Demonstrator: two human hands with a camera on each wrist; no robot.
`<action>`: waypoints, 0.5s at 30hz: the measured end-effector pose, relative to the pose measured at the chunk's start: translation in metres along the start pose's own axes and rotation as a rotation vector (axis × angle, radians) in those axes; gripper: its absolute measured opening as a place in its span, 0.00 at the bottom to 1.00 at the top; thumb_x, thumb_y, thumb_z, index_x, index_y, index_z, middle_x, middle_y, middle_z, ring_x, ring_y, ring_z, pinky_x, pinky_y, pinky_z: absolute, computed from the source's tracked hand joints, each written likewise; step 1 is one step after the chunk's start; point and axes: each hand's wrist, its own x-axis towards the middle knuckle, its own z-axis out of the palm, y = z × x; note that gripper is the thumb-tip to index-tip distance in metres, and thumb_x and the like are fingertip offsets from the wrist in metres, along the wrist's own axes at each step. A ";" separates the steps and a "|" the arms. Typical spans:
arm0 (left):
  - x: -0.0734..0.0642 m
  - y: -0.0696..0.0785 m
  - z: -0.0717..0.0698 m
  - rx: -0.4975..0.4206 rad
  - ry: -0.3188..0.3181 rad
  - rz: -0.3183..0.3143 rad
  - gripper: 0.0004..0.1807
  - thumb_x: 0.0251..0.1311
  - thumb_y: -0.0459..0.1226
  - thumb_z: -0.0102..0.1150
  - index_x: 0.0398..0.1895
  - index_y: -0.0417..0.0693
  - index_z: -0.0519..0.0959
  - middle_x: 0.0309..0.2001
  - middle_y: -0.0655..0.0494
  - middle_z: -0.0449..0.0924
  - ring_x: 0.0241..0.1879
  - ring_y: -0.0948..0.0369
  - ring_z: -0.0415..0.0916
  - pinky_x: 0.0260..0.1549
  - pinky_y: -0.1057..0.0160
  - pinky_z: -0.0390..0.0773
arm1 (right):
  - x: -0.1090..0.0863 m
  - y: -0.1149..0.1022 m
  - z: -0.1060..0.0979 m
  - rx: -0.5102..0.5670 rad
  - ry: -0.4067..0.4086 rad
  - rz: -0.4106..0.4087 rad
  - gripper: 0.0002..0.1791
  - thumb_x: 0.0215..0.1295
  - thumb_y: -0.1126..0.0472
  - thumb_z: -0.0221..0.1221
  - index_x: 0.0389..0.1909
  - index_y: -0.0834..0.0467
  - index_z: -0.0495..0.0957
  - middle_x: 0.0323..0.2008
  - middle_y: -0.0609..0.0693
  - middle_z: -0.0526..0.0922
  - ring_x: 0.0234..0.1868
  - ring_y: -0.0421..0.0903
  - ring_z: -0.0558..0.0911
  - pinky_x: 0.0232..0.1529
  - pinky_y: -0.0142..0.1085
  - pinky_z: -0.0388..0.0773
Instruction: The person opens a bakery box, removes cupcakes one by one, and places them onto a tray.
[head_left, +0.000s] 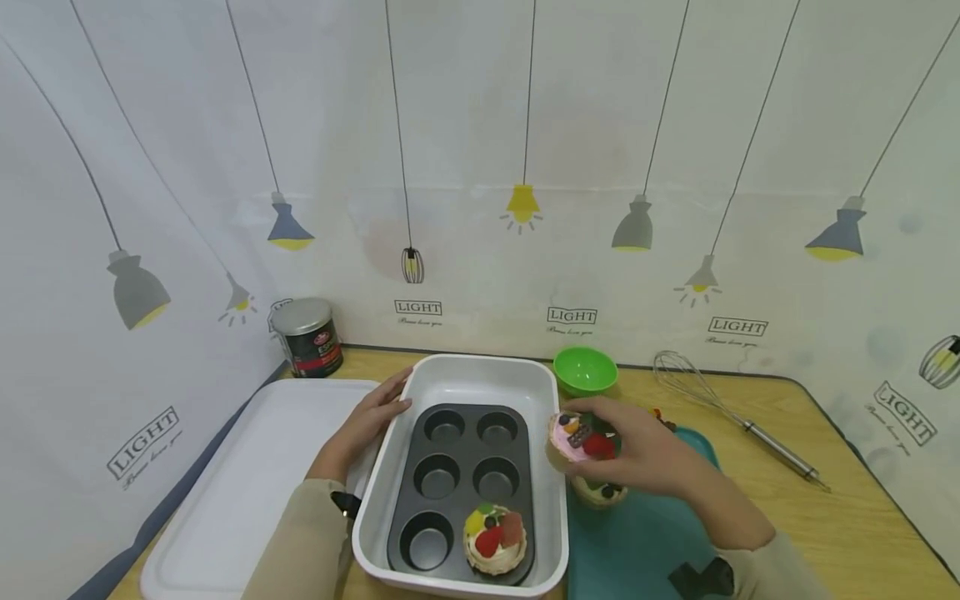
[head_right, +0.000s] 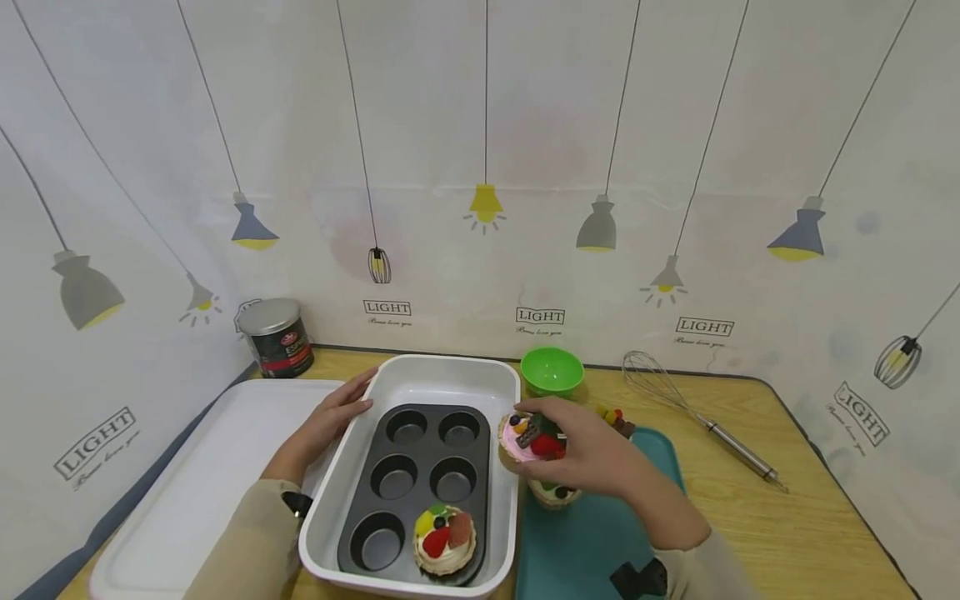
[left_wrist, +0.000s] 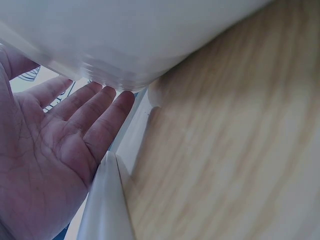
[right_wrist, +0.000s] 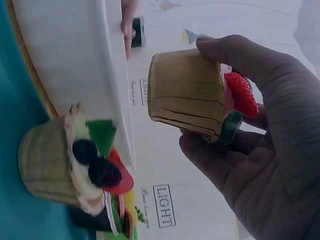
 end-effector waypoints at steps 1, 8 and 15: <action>0.000 0.000 0.000 -0.002 0.001 0.000 0.36 0.73 0.42 0.53 0.81 0.58 0.54 0.78 0.49 0.55 0.77 0.45 0.48 0.70 0.38 0.53 | -0.002 0.002 -0.002 0.001 0.008 0.007 0.38 0.56 0.41 0.72 0.65 0.51 0.73 0.52 0.40 0.80 0.49 0.40 0.80 0.45 0.37 0.82; 0.000 -0.003 -0.001 -0.009 -0.003 0.005 0.36 0.73 0.43 0.54 0.80 0.59 0.54 0.78 0.49 0.55 0.77 0.46 0.48 0.70 0.38 0.53 | -0.019 0.018 -0.012 -0.012 0.058 0.078 0.38 0.53 0.42 0.74 0.64 0.47 0.73 0.51 0.42 0.80 0.44 0.40 0.81 0.40 0.35 0.82; 0.001 -0.003 -0.002 -0.007 0.003 -0.009 0.35 0.73 0.43 0.54 0.80 0.61 0.55 0.78 0.50 0.56 0.77 0.46 0.51 0.70 0.38 0.54 | -0.044 0.048 -0.027 -0.090 0.103 0.106 0.37 0.55 0.43 0.73 0.65 0.48 0.73 0.58 0.45 0.80 0.48 0.42 0.81 0.42 0.36 0.81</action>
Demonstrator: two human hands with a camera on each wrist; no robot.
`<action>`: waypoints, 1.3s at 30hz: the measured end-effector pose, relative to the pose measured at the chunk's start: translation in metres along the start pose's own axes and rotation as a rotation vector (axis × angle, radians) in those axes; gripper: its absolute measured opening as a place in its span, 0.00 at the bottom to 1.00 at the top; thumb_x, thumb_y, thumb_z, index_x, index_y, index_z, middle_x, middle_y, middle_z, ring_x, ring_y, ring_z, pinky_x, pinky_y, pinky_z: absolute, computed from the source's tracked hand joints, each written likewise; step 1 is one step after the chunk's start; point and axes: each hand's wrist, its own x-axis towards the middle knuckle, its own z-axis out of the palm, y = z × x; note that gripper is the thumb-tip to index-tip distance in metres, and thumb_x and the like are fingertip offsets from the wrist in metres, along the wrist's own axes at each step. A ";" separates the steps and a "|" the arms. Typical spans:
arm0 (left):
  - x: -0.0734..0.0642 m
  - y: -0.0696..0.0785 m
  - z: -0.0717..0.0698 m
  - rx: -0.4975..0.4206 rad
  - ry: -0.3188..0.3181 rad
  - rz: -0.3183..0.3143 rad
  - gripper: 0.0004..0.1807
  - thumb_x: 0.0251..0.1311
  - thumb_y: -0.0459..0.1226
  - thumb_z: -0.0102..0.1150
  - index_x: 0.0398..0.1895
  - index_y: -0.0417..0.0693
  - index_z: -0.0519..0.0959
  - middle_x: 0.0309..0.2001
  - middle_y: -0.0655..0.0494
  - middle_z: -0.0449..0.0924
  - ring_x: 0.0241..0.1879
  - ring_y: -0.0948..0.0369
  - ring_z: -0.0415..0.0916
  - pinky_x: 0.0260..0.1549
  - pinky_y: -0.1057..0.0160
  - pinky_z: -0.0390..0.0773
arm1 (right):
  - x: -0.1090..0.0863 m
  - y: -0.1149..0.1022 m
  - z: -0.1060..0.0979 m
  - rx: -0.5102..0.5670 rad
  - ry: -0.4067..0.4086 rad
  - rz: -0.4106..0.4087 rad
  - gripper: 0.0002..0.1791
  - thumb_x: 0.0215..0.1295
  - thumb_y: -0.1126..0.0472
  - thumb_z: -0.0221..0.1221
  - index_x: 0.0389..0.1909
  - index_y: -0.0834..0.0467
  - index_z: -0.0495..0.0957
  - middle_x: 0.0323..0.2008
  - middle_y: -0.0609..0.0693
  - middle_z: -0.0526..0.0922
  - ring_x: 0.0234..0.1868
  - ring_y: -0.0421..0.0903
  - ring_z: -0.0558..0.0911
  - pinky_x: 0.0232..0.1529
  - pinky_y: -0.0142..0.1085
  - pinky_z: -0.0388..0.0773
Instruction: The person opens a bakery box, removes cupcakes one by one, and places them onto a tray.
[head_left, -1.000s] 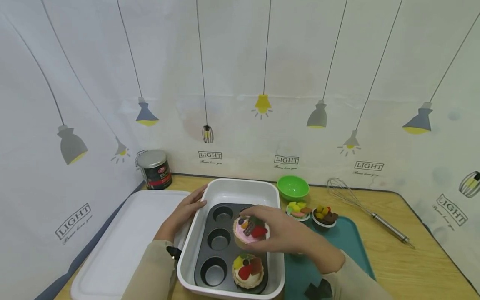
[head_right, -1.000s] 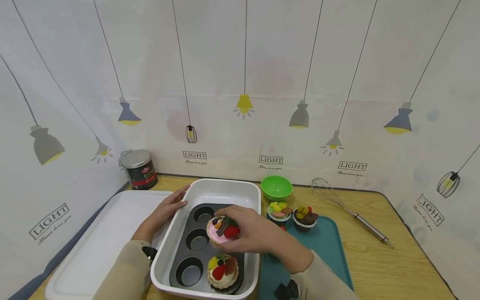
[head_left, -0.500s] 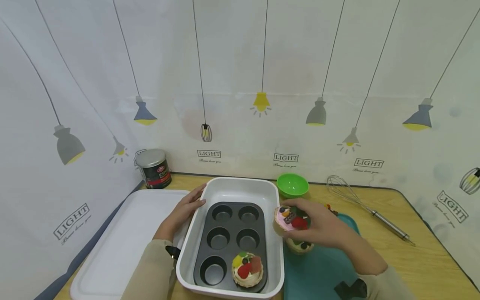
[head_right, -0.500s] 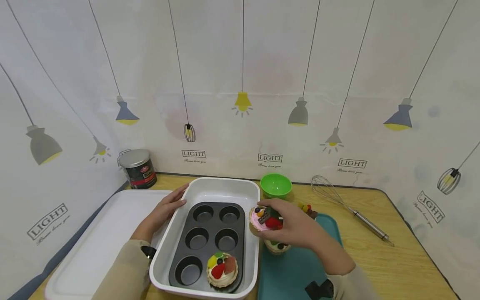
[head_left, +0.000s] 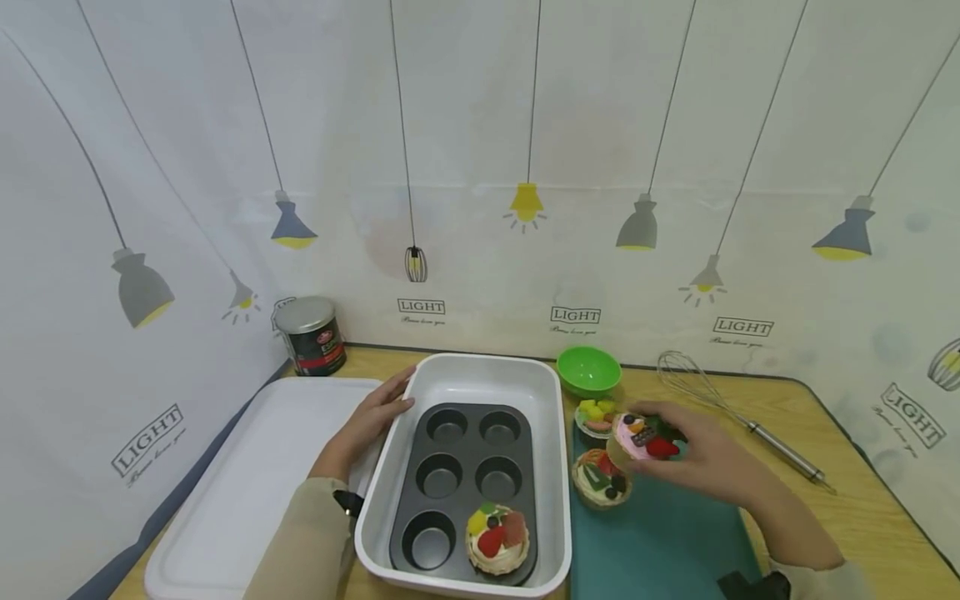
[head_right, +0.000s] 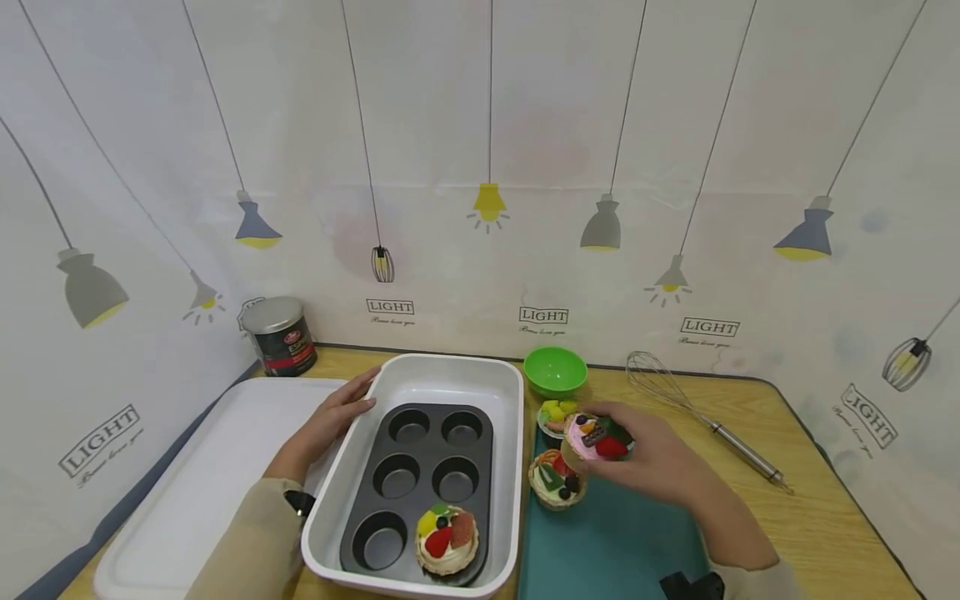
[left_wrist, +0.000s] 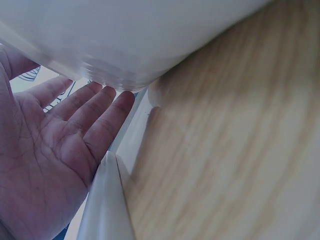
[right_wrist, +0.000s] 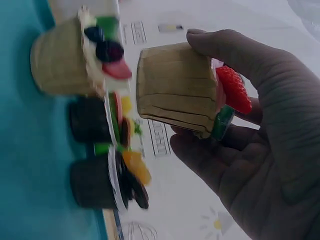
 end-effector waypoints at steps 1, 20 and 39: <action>0.000 0.000 0.000 0.001 -0.002 0.000 0.36 0.73 0.43 0.54 0.80 0.61 0.55 0.78 0.50 0.55 0.76 0.46 0.51 0.70 0.38 0.54 | -0.002 0.005 -0.003 -0.019 0.003 0.006 0.37 0.55 0.43 0.73 0.65 0.47 0.74 0.59 0.45 0.79 0.51 0.43 0.81 0.44 0.38 0.81; -0.001 0.004 0.001 0.010 0.008 -0.008 0.35 0.73 0.43 0.53 0.81 0.61 0.54 0.79 0.50 0.53 0.77 0.46 0.49 0.71 0.39 0.52 | -0.017 0.037 -0.018 0.034 -0.382 0.153 0.36 0.56 0.42 0.72 0.62 0.55 0.75 0.59 0.55 0.78 0.57 0.57 0.77 0.45 0.46 0.78; -0.002 0.005 0.002 0.013 -0.003 0.000 0.35 0.73 0.43 0.53 0.80 0.60 0.54 0.78 0.49 0.54 0.77 0.45 0.48 0.70 0.37 0.52 | -0.017 0.038 -0.012 0.083 -0.423 0.204 0.36 0.56 0.46 0.73 0.63 0.56 0.74 0.61 0.58 0.76 0.59 0.61 0.75 0.47 0.53 0.76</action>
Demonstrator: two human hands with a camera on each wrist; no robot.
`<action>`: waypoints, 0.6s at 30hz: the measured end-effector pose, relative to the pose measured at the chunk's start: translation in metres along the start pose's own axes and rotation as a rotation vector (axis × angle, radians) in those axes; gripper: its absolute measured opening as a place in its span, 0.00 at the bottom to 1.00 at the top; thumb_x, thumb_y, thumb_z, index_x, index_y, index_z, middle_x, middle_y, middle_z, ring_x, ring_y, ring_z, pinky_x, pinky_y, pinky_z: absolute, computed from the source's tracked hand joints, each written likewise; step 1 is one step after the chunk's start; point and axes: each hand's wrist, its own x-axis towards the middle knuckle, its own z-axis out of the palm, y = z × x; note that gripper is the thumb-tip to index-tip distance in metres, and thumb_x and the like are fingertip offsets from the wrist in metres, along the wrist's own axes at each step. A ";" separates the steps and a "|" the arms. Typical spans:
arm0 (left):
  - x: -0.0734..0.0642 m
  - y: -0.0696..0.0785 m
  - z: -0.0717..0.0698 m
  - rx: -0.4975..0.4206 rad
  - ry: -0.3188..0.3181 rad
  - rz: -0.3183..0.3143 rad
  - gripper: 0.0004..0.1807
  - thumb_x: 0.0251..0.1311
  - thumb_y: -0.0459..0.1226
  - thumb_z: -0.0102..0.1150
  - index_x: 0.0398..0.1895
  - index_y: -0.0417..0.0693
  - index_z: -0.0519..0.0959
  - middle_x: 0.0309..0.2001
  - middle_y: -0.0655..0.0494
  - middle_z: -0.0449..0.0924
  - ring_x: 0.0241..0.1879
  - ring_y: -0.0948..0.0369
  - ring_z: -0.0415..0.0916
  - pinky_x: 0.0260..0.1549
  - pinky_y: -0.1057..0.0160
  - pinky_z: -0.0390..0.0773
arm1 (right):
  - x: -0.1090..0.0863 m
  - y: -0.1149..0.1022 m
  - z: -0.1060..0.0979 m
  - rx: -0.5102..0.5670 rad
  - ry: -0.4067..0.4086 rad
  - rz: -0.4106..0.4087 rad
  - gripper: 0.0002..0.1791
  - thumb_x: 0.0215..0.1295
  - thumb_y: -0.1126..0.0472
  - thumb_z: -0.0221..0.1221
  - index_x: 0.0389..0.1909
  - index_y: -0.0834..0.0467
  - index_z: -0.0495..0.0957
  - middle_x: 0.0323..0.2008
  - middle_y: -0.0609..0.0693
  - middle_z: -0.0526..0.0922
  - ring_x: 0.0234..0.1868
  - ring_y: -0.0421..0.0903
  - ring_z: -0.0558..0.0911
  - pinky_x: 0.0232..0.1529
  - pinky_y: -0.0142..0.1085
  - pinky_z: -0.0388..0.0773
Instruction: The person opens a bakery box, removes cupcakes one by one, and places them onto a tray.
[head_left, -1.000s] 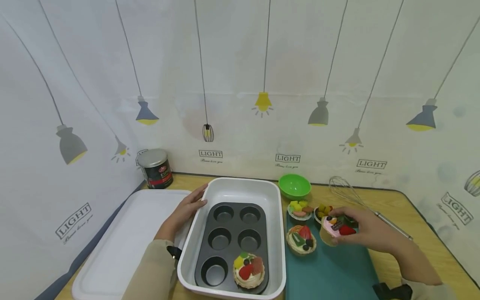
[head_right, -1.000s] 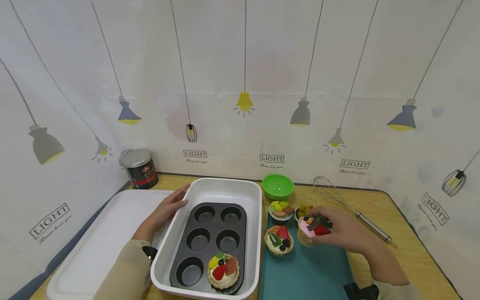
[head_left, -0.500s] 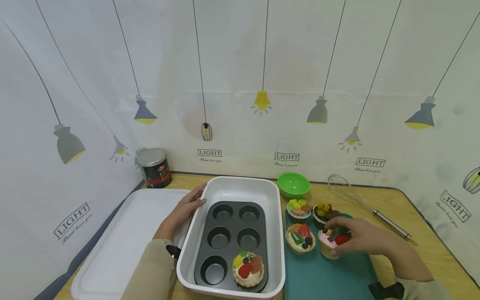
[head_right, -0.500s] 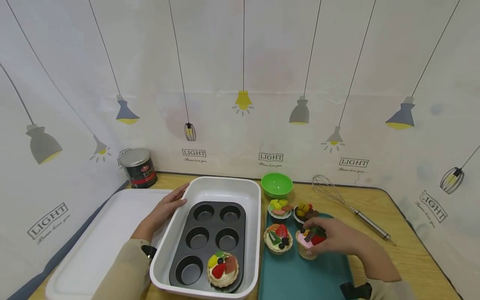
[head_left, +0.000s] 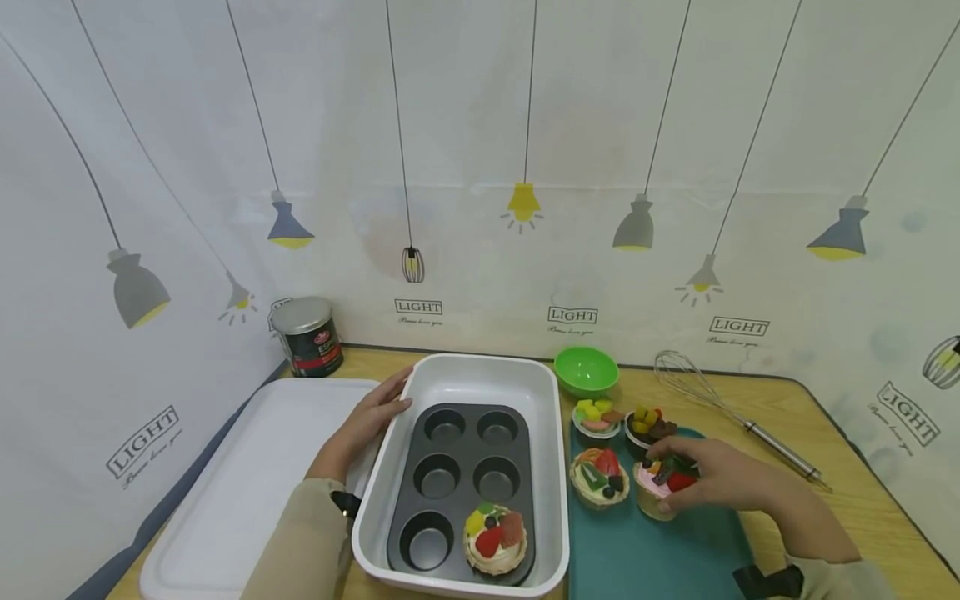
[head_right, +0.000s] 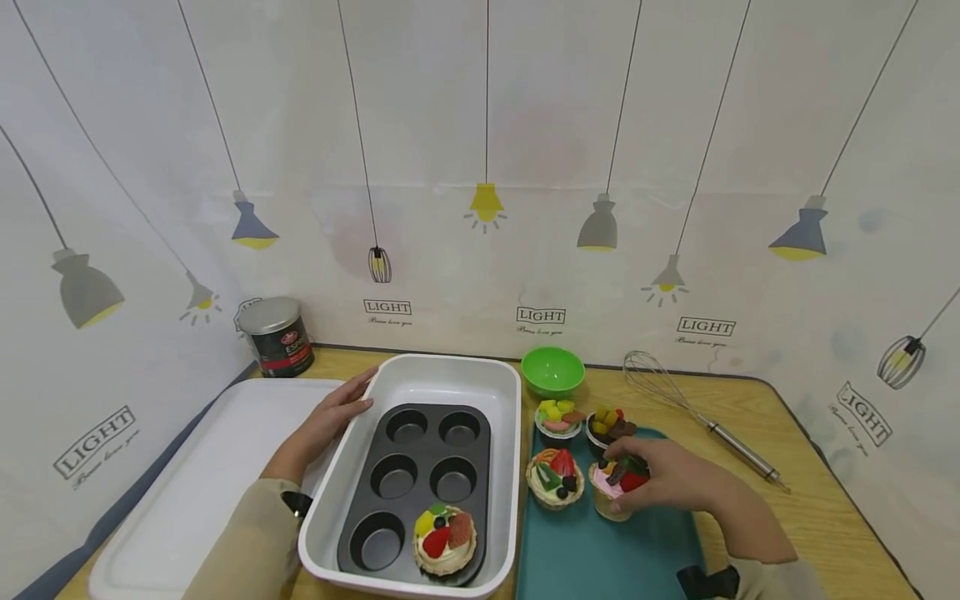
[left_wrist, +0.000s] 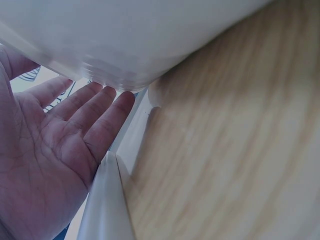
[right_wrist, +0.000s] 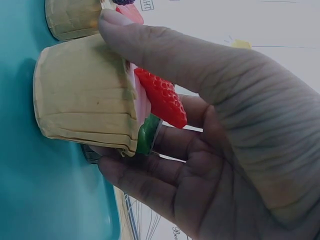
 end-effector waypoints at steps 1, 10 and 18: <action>0.000 -0.001 0.000 -0.001 -0.001 0.004 0.36 0.73 0.43 0.53 0.80 0.59 0.54 0.78 0.49 0.54 0.77 0.45 0.47 0.70 0.37 0.52 | 0.000 0.000 0.000 0.000 0.000 0.000 0.36 0.56 0.46 0.73 0.63 0.56 0.74 0.61 0.58 0.76 0.59 0.62 0.75 0.48 0.53 0.76; 0.002 -0.003 -0.001 0.004 0.003 -0.005 0.36 0.73 0.43 0.54 0.80 0.60 0.55 0.78 0.50 0.55 0.77 0.45 0.48 0.70 0.37 0.52 | -0.002 -0.002 0.000 0.009 -0.003 -0.006 0.37 0.56 0.46 0.73 0.63 0.57 0.73 0.61 0.58 0.76 0.60 0.65 0.74 0.50 0.56 0.76; 0.002 -0.003 -0.001 0.007 0.008 -0.010 0.36 0.72 0.44 0.54 0.80 0.61 0.55 0.78 0.50 0.55 0.77 0.45 0.47 0.70 0.37 0.54 | -0.002 -0.002 0.001 0.065 -0.049 0.017 0.41 0.57 0.49 0.73 0.67 0.62 0.69 0.63 0.63 0.74 0.63 0.69 0.71 0.53 0.60 0.75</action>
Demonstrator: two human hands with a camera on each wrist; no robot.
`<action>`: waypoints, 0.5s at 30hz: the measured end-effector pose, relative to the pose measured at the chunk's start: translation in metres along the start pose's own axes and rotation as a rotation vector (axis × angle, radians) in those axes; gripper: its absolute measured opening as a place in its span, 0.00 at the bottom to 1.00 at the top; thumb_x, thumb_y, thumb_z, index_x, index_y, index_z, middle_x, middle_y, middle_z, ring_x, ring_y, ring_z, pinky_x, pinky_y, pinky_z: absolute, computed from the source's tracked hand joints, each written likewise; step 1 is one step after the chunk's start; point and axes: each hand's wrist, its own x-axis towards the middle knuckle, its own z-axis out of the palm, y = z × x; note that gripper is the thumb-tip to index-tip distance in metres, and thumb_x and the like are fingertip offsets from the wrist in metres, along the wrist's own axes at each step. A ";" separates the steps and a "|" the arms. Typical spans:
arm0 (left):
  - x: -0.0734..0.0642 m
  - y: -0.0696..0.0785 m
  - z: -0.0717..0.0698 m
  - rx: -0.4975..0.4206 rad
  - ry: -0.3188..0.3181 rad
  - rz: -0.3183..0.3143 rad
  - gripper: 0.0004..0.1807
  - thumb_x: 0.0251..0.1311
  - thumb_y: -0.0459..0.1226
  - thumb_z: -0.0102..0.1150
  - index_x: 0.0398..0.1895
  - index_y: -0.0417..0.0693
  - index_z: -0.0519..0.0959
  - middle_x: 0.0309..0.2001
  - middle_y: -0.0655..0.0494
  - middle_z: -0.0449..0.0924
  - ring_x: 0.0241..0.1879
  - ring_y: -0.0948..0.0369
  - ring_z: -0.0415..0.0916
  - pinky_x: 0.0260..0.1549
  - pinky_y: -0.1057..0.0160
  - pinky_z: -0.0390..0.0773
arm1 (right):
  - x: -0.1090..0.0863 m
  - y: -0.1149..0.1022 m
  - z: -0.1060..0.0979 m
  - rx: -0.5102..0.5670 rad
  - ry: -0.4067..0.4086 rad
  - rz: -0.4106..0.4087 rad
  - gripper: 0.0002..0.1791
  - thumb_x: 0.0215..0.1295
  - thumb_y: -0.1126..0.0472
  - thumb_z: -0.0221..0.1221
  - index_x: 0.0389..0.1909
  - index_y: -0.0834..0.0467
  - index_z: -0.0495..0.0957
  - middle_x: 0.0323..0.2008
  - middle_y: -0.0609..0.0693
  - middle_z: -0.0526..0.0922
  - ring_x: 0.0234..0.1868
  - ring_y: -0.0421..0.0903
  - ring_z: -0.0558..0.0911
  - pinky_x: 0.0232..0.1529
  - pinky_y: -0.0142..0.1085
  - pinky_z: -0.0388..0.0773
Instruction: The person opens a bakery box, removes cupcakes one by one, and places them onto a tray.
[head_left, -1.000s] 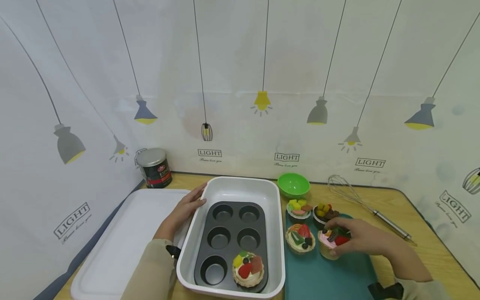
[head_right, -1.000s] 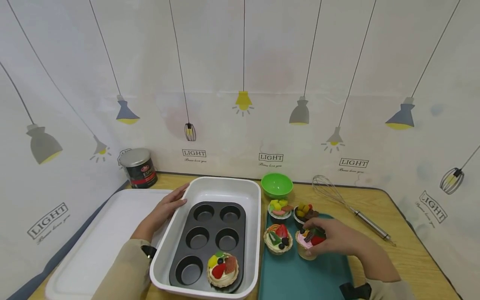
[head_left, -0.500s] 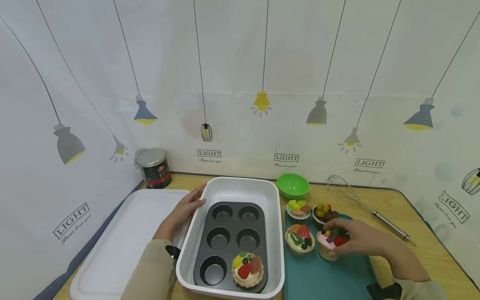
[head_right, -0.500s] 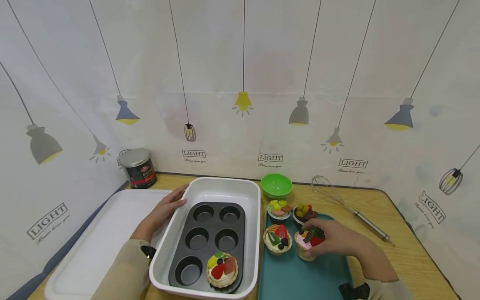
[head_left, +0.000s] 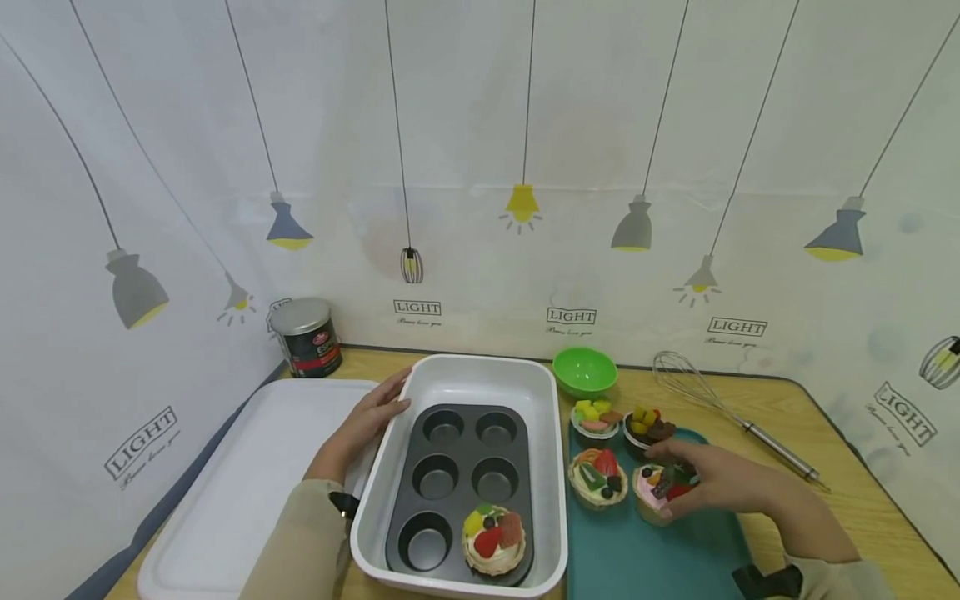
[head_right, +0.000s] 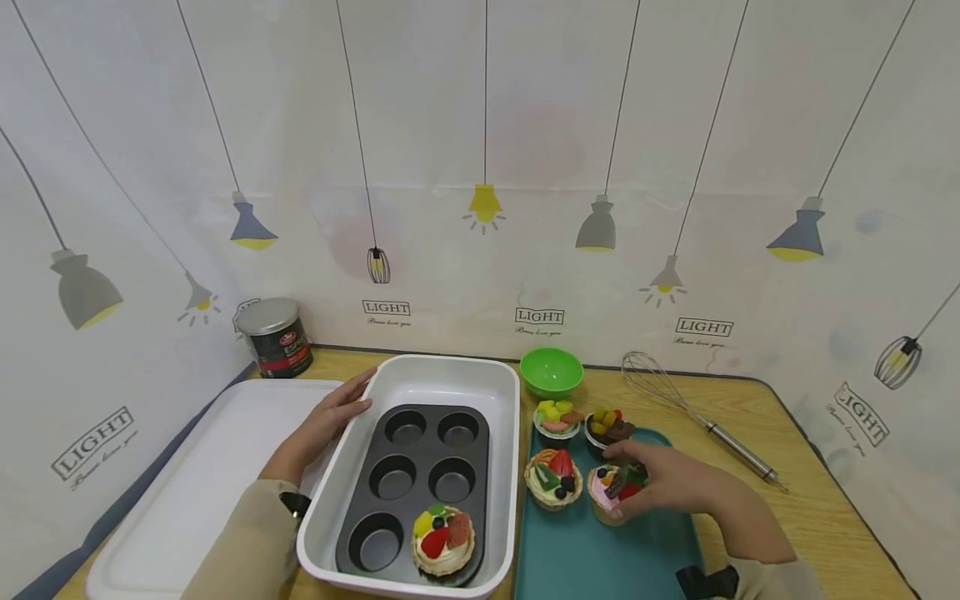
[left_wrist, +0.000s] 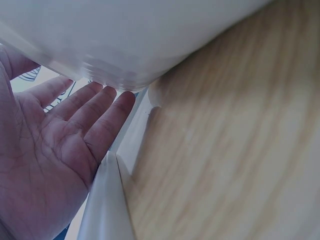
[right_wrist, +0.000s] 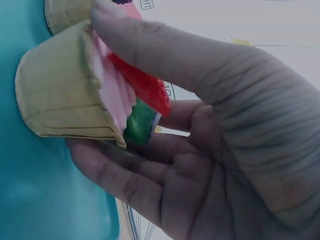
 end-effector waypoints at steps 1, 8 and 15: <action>0.000 0.000 0.000 0.004 -0.003 0.003 0.36 0.72 0.44 0.54 0.80 0.61 0.55 0.78 0.50 0.54 0.77 0.45 0.47 0.70 0.37 0.54 | 0.000 0.000 0.000 0.004 -0.006 0.004 0.40 0.57 0.49 0.73 0.66 0.62 0.70 0.63 0.64 0.74 0.63 0.70 0.71 0.53 0.61 0.74; 0.000 0.000 0.000 0.009 0.001 0.001 0.36 0.72 0.44 0.54 0.80 0.60 0.54 0.78 0.50 0.54 0.77 0.45 0.47 0.70 0.37 0.53 | 0.001 0.002 0.000 -0.015 -0.011 0.014 0.36 0.58 0.48 0.72 0.64 0.58 0.73 0.62 0.61 0.75 0.59 0.62 0.75 0.49 0.54 0.77; 0.000 0.001 0.001 0.005 0.000 0.002 0.36 0.72 0.44 0.54 0.80 0.60 0.55 0.78 0.49 0.55 0.77 0.45 0.47 0.70 0.37 0.53 | 0.001 0.002 0.000 -0.014 0.008 -0.003 0.35 0.59 0.48 0.71 0.64 0.58 0.73 0.63 0.66 0.73 0.63 0.70 0.72 0.50 0.56 0.77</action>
